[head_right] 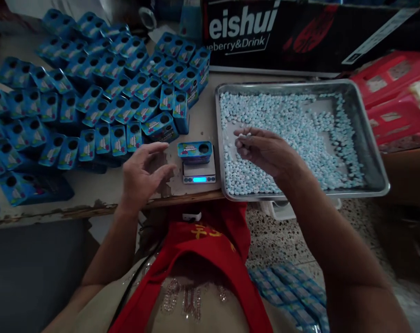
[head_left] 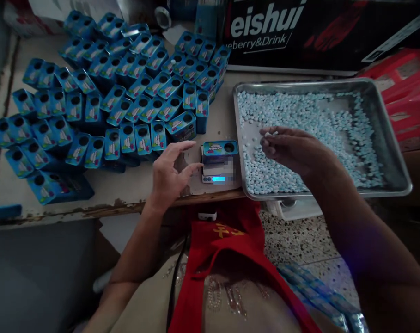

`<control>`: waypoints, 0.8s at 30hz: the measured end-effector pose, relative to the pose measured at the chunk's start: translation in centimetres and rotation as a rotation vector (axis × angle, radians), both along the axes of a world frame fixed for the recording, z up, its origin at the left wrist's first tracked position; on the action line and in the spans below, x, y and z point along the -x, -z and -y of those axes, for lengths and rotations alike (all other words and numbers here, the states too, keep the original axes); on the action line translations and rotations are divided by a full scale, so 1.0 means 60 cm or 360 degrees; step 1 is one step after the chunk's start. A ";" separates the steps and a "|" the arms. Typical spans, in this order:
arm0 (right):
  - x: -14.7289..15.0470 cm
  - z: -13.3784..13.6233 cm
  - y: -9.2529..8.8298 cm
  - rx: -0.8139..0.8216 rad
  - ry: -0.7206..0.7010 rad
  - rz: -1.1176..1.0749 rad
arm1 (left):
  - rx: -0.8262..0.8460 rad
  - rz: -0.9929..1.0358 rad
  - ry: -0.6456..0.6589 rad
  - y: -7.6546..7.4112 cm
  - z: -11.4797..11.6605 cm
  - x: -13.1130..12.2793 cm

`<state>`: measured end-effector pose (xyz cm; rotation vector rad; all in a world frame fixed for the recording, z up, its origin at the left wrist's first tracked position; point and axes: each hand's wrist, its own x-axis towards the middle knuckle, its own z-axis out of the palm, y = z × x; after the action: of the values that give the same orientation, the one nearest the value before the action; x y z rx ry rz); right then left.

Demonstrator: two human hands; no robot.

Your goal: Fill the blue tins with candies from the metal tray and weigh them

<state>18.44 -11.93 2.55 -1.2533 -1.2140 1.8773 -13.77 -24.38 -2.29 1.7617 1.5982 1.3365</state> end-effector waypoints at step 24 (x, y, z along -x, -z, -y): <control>0.078 0.011 -0.088 -0.0589 -0.0349 0.0511 | -0.0039 0.0127 -0.0011 -0.037 0.023 0.011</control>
<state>13.77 -12.59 7.81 -1.2825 -1.8383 1.5288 -14.41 -25.79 -0.06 1.6967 1.5523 1.4172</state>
